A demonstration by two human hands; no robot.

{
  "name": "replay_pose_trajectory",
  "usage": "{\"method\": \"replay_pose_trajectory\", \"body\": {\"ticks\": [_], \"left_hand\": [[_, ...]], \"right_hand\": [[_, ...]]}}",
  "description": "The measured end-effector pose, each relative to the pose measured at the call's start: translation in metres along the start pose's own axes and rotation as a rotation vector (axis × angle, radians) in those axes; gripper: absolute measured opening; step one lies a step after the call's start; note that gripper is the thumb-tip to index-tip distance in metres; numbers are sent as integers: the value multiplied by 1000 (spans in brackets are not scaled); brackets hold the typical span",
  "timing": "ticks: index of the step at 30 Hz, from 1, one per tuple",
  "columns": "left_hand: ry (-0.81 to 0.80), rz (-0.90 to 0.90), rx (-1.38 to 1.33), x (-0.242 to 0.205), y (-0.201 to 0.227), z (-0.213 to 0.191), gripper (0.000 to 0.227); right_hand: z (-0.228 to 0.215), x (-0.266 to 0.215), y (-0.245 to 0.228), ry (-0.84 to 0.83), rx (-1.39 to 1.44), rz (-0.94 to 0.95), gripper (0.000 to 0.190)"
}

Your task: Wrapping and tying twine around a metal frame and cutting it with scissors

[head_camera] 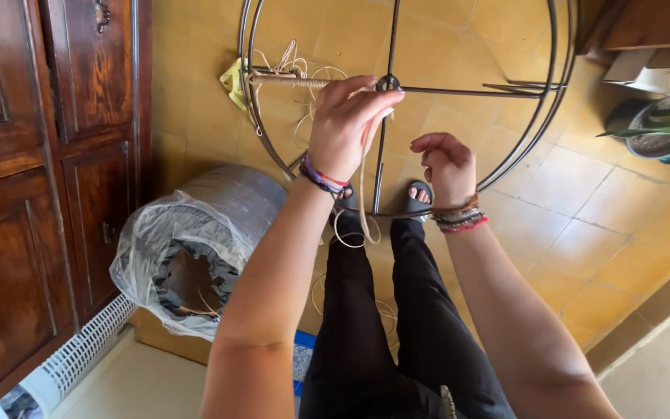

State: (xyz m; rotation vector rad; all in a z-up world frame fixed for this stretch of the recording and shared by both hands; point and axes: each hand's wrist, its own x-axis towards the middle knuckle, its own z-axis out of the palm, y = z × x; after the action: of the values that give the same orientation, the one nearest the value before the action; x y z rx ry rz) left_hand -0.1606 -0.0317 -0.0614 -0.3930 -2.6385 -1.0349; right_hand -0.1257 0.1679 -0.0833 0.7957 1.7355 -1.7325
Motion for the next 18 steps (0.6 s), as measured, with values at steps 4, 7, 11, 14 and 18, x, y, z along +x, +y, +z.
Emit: {"method": "replay_pose_trajectory", "body": {"ticks": [4,7,11,14,18], "left_hand": [[-41,161,-14,18,-15,1,20],[-132,219,-55,27,-26,1,19],[-294,362,-97,39,-48,12,16],[-380,429,-131,46,-58,14,12],[-510,431,-155,51,-64,17,14]], "right_hand": [[24,27,14,84,101,-5,22],[38,47,43,73,39,-131,24],[55,67,65,90,223,-217,8],[63,65,69,72,351,-261,7],[67,58,73,133,295,-250,8]]}}
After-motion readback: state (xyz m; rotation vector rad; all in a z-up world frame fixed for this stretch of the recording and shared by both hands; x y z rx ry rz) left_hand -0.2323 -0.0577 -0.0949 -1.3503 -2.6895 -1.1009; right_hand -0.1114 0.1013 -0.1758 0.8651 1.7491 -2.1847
